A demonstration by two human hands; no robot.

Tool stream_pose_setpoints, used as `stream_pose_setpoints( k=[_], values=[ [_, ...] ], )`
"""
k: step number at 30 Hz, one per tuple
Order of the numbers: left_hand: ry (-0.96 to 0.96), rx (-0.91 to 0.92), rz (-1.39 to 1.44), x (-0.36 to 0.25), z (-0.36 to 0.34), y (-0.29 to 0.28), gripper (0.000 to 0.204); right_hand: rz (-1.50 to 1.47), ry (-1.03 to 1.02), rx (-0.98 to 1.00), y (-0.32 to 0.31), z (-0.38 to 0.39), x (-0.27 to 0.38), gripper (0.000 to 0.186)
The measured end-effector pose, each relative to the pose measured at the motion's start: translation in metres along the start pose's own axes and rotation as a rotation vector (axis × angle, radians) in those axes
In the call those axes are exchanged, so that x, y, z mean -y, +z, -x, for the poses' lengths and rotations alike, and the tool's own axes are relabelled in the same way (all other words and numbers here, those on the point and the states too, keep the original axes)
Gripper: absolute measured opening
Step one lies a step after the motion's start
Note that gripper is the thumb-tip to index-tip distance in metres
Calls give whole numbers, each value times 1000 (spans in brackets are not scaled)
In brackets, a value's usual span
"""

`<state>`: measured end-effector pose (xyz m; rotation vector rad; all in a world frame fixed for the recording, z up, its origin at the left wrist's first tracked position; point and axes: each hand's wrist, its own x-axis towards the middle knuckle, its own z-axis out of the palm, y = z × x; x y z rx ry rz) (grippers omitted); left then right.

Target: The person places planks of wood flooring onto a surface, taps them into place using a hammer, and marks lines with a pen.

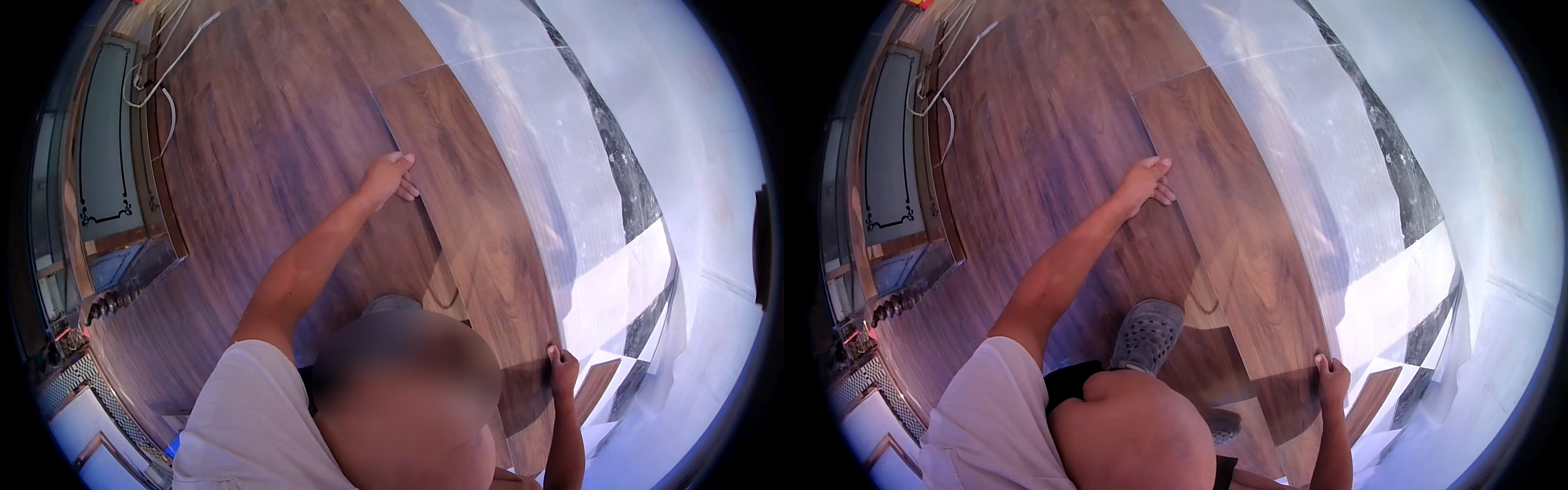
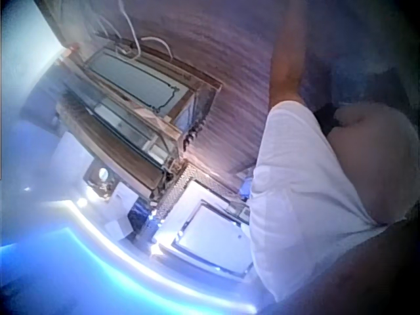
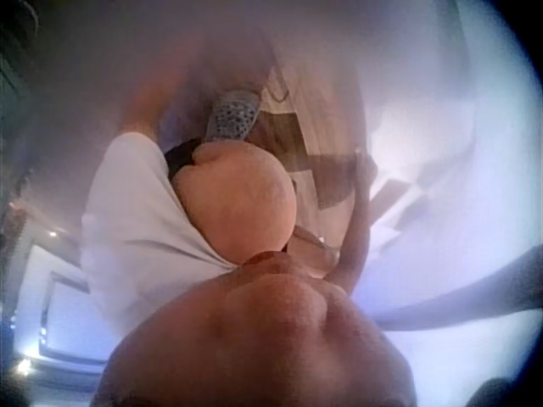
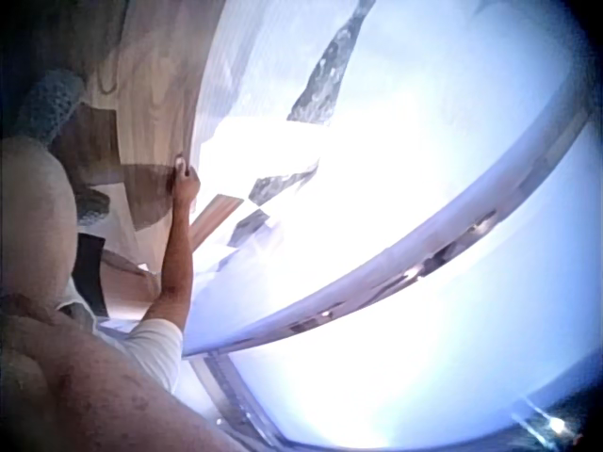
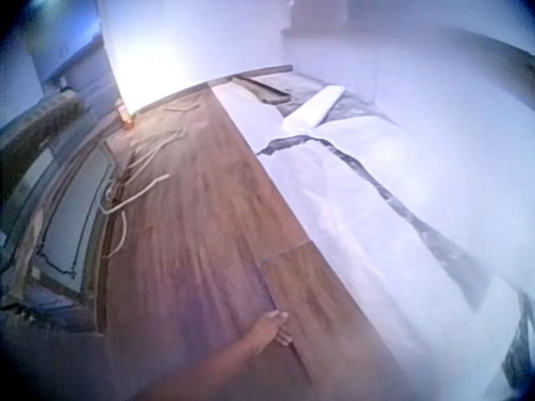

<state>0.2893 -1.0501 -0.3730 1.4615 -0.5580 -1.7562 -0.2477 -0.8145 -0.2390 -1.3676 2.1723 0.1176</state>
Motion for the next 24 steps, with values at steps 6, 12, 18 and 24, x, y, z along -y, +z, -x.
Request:
stream_pose_setpoints(
  k=[6, 12, 18, 24],
  values=[
    [6, 11, 10, 3, -3, -4, 38, 48, 10, 33, -10, -1, -4, 65],
    [-1, -7, 27, -4, 1, 0, 41, 16, 38, 77, -32, 4, -12, 57],
    [-18, -23, 22, -14, 5, 2, 41, 81, 92, 155, -83, 13, 46, 63],
    [-59, -56, -68, -15, 4, 9, 42, 273, 65, 219, -78, 2, -13, 78]
  ],
)
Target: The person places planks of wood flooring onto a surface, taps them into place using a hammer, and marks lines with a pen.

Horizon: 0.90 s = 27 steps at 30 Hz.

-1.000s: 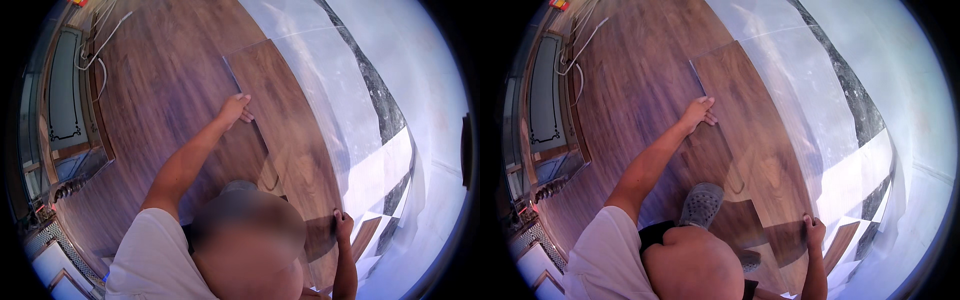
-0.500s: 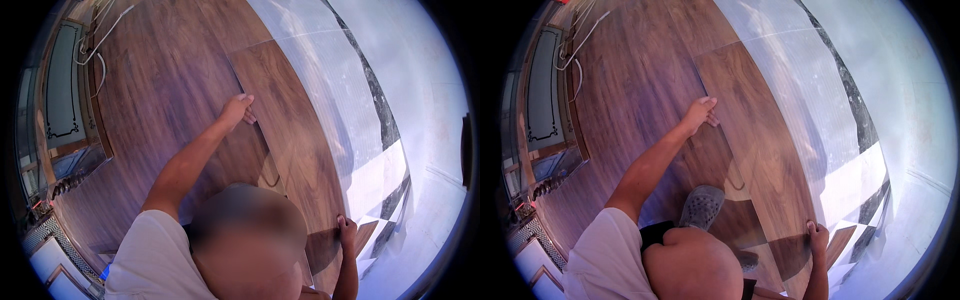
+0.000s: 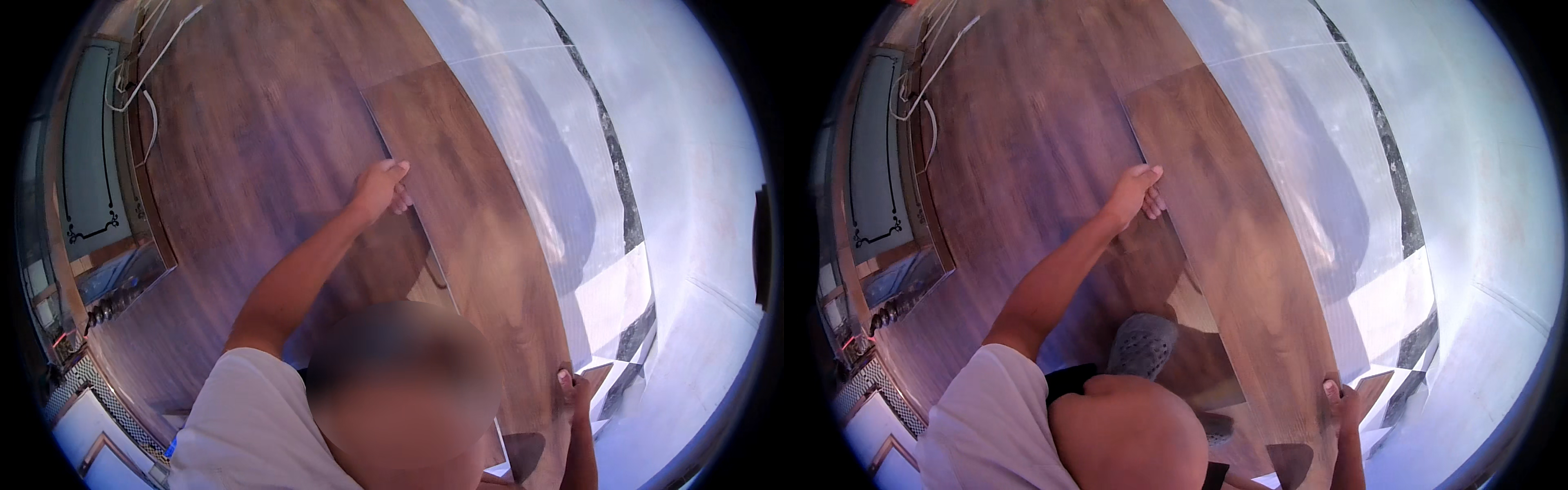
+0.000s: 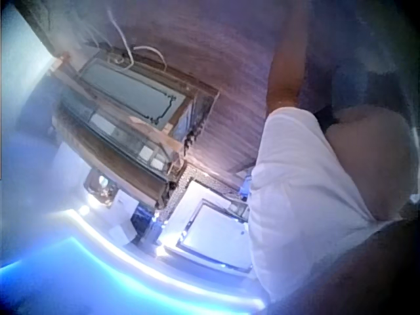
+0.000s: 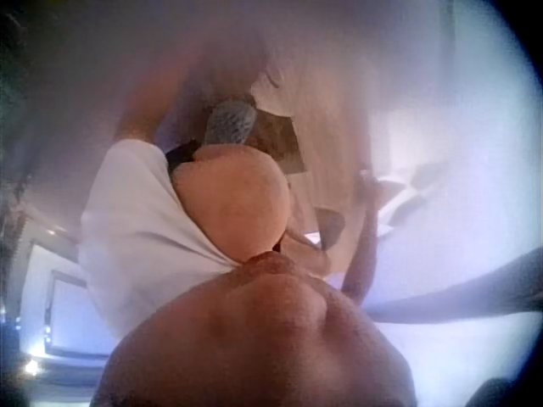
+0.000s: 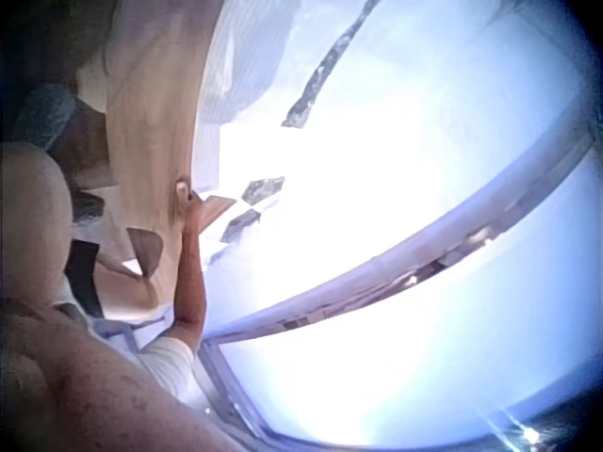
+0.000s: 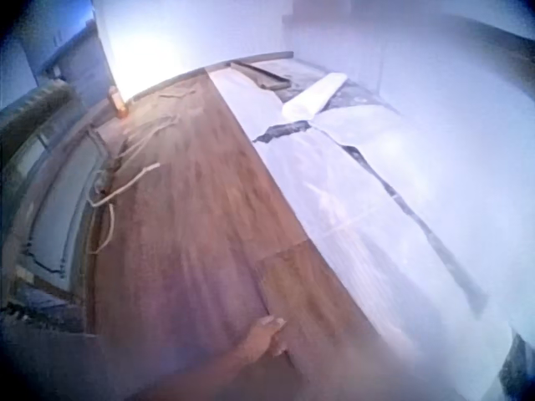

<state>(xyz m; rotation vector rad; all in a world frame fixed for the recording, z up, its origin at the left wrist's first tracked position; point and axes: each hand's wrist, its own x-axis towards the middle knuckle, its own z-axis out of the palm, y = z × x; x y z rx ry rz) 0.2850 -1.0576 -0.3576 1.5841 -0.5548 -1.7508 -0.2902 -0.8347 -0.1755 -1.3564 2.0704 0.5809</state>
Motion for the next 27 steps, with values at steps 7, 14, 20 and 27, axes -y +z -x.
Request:
stream_pose_setpoints(
  k=[7, 14, 20, 27],
  values=[
    [-25, -87, -36, 1, -1, 1, 41, -333, -18, 7, -7, 11, 62, 81],
    [-99, -162, -498, 3, -18, -4, 41, -268, -30, -4, 43, -32, 39, 72],
    [77, -335, -1127, -55, 6, 7, 65, -230, -26, -54, 81, -62, 24, 69],
    [667, -558, -1324, -8, -24, -27, 110, -299, -72, -96, 112, -87, 34, 69]
  ],
)
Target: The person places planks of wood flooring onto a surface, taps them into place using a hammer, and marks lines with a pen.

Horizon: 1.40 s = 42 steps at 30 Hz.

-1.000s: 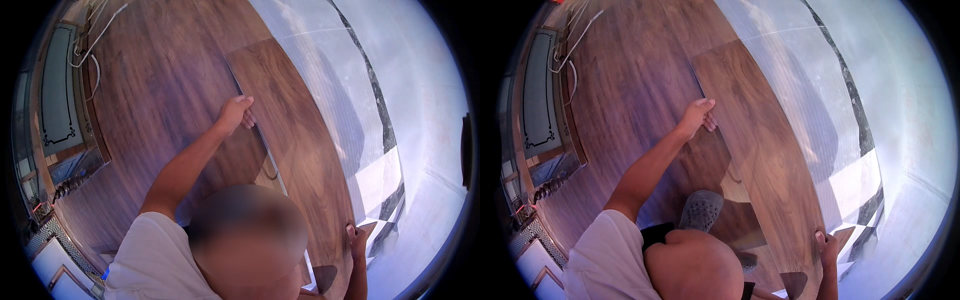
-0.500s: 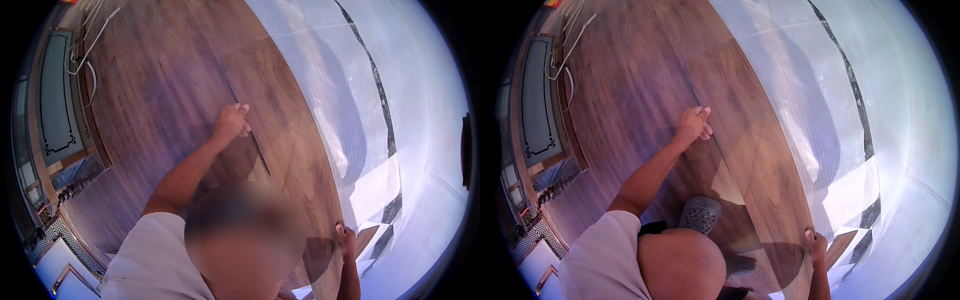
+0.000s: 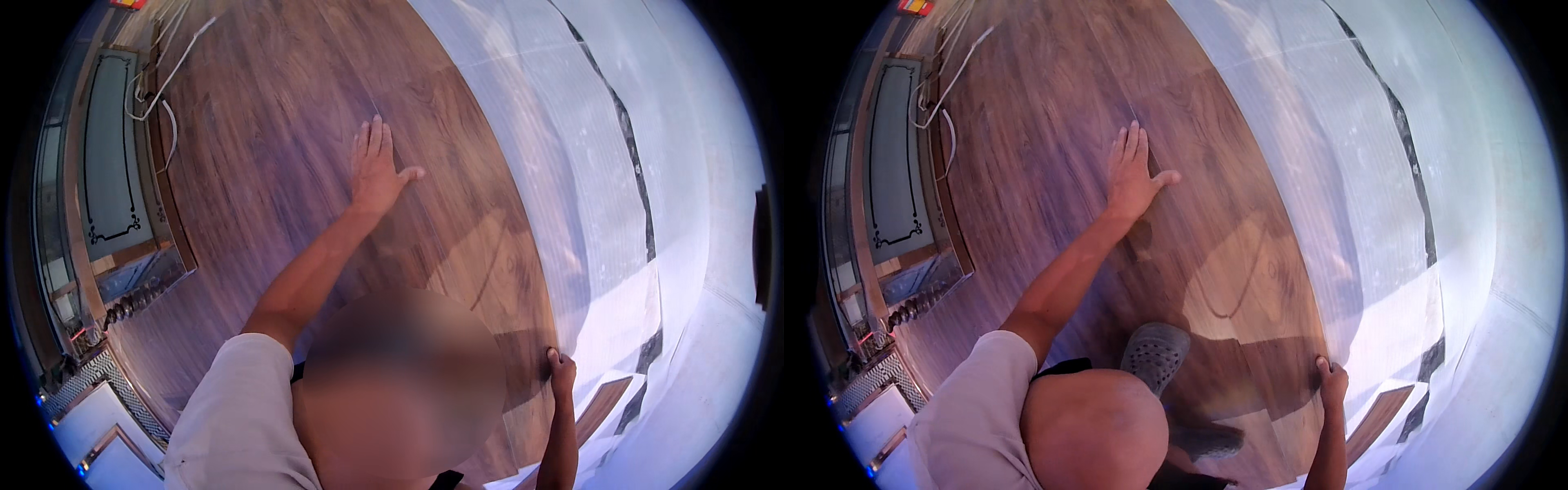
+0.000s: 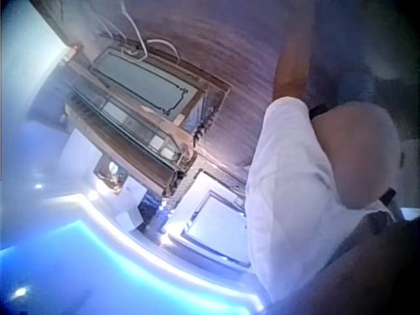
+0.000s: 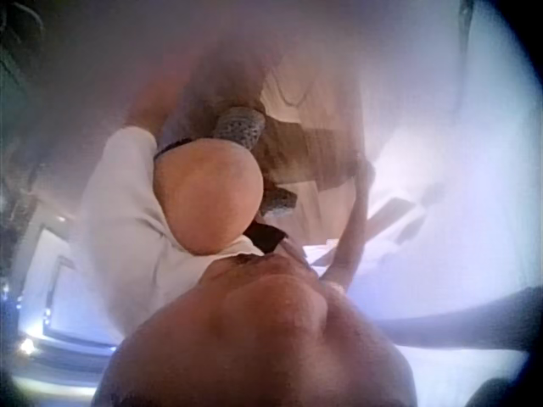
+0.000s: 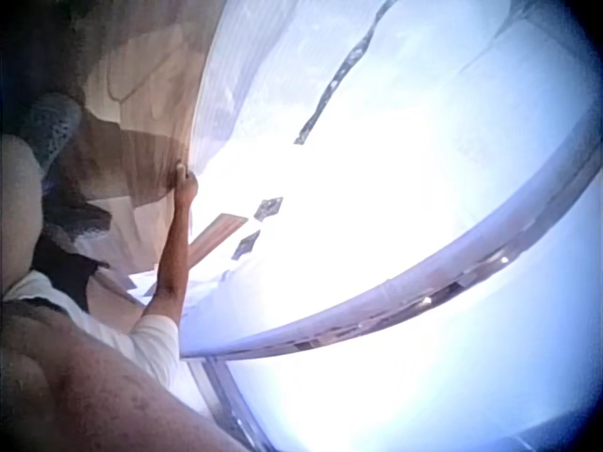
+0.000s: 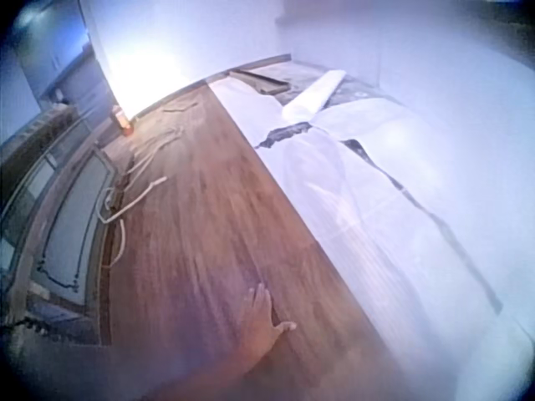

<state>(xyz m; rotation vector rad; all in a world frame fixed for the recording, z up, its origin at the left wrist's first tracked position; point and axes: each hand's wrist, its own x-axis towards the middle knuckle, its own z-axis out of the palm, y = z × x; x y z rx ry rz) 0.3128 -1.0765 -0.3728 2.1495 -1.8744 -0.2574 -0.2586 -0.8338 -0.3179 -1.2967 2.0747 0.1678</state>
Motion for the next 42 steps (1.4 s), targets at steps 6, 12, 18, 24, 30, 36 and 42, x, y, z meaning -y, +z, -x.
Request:
stream_pose_setpoints(
  k=[6, 12, 18, 24, 30, 36, 42],
  values=[
    [28, 27, -17, -3, 1, 3, 106, -39, 84, -36, -20, 23, -3, 67],
    [45, 19, 4, 12, -1, 14, 103, 110, 109, -27, -48, 38, 18, 72],
    [104, -96, -65, -4, -6, 18, 109, 69, 169, 8, -23, 10, 14, 76],
    [140, -58, -171, 2, -8, 21, 110, 22, 127, -48, 2, 1, 3, 75],
    [151, -43, -262, 8, -11, 14, 108, -79, 91, 173, -11, 11, 29, 67],
    [27, 359, -326, -33, -22, -8, 88, 121, 145, 182, -9, 3, 24, 76],
    [1271, 223, 132, -192, 50, 39, 88, 202, 84, 57, 3, 13, 19, 74]
  ],
)
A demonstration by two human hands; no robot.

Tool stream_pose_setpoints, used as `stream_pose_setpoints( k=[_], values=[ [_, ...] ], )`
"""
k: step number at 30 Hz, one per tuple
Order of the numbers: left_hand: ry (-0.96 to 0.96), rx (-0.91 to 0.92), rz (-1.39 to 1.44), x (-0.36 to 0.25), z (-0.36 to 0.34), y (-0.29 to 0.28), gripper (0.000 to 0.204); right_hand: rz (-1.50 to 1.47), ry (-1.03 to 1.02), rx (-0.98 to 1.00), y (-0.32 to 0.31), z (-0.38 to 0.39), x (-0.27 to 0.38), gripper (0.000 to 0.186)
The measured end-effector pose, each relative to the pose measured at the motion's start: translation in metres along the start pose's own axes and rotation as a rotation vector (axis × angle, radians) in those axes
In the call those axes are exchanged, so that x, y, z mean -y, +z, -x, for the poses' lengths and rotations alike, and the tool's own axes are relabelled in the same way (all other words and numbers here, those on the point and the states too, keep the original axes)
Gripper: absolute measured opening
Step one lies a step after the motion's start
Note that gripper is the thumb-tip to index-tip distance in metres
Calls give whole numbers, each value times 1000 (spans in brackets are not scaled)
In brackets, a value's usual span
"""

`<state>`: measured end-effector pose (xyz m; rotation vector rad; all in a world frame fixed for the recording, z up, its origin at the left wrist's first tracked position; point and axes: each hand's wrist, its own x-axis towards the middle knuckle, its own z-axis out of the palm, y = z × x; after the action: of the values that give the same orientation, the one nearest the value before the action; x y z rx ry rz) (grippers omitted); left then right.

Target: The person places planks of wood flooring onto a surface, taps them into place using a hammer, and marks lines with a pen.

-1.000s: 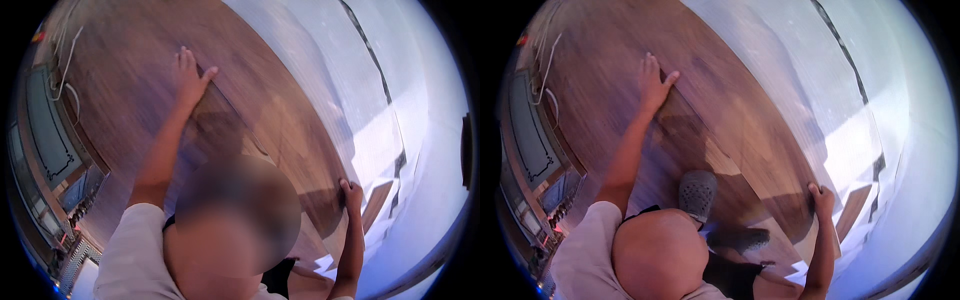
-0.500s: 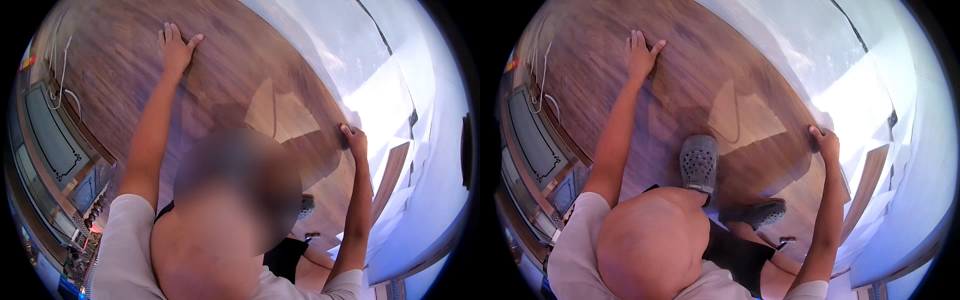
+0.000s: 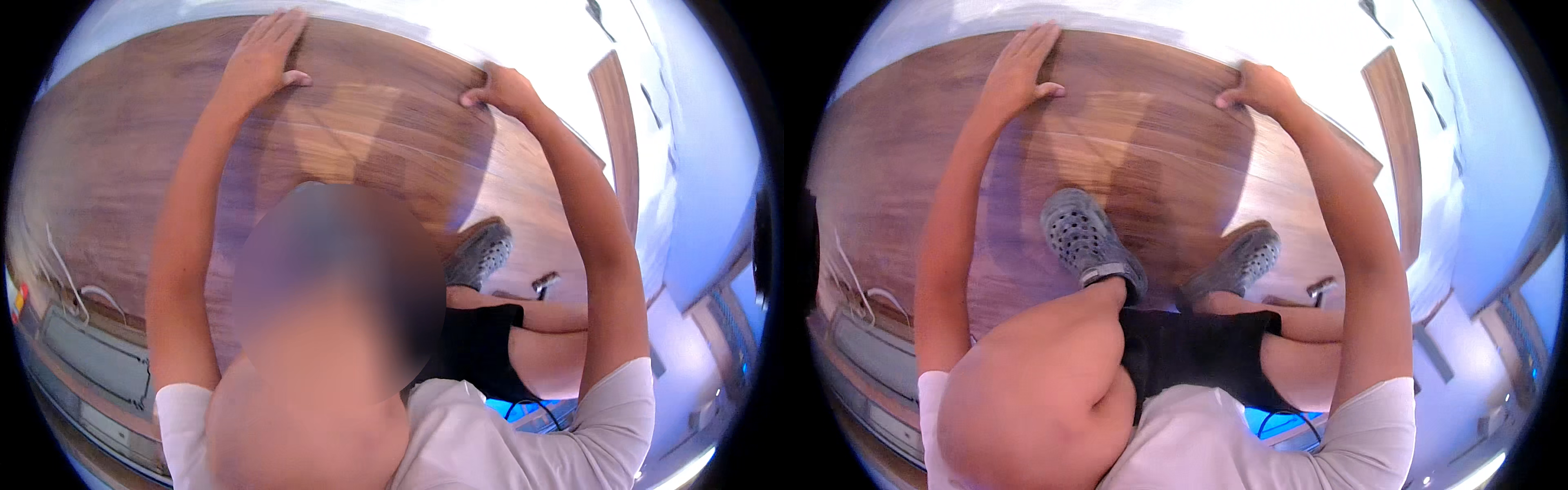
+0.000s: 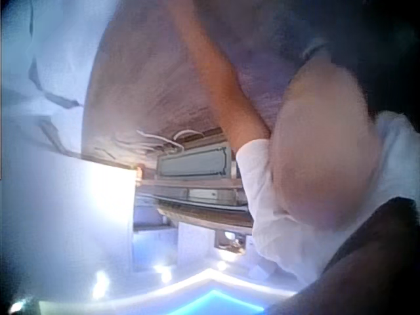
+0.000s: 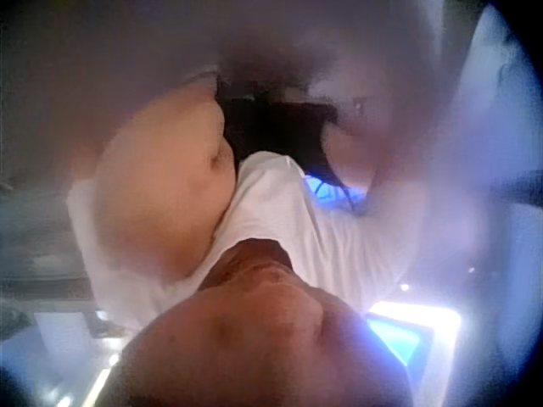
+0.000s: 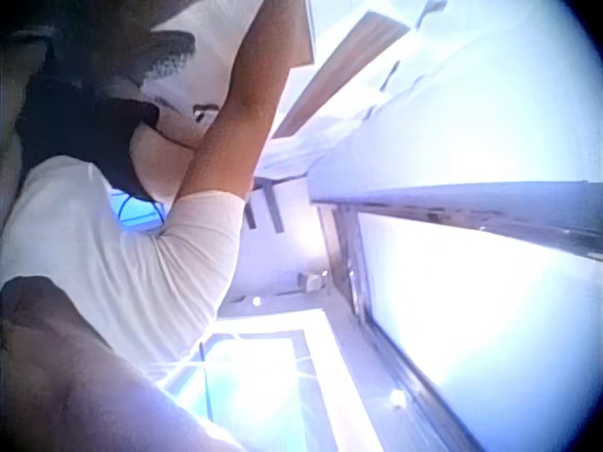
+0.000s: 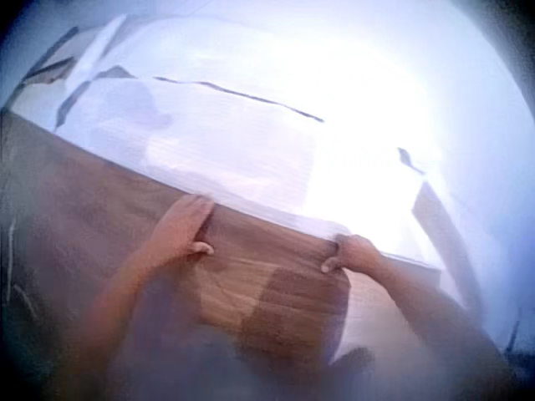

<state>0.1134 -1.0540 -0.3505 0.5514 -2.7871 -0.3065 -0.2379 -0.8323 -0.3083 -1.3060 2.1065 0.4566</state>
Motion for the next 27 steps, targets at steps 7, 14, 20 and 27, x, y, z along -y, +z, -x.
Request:
stream_pose_setpoints(
  k=[7, 14, 20, 27],
  values=[
    [-21, 528, -4, -28, -69, 10, 94, 107, -98, 31, -2, 1, -6, 78],
    [7, 439, -47, -36, -68, 15, 90, 334, -188, -82, -28, 11, -33, 55],
    [-85, 473, -83, -37, -75, 18, 98, 145, 51, -99, 0, 156, -228, 46],
    [-130, 601, -118, -41, -74, -5, 83, 6, 642, 208, 267, 361, -411, 43]
  ],
)
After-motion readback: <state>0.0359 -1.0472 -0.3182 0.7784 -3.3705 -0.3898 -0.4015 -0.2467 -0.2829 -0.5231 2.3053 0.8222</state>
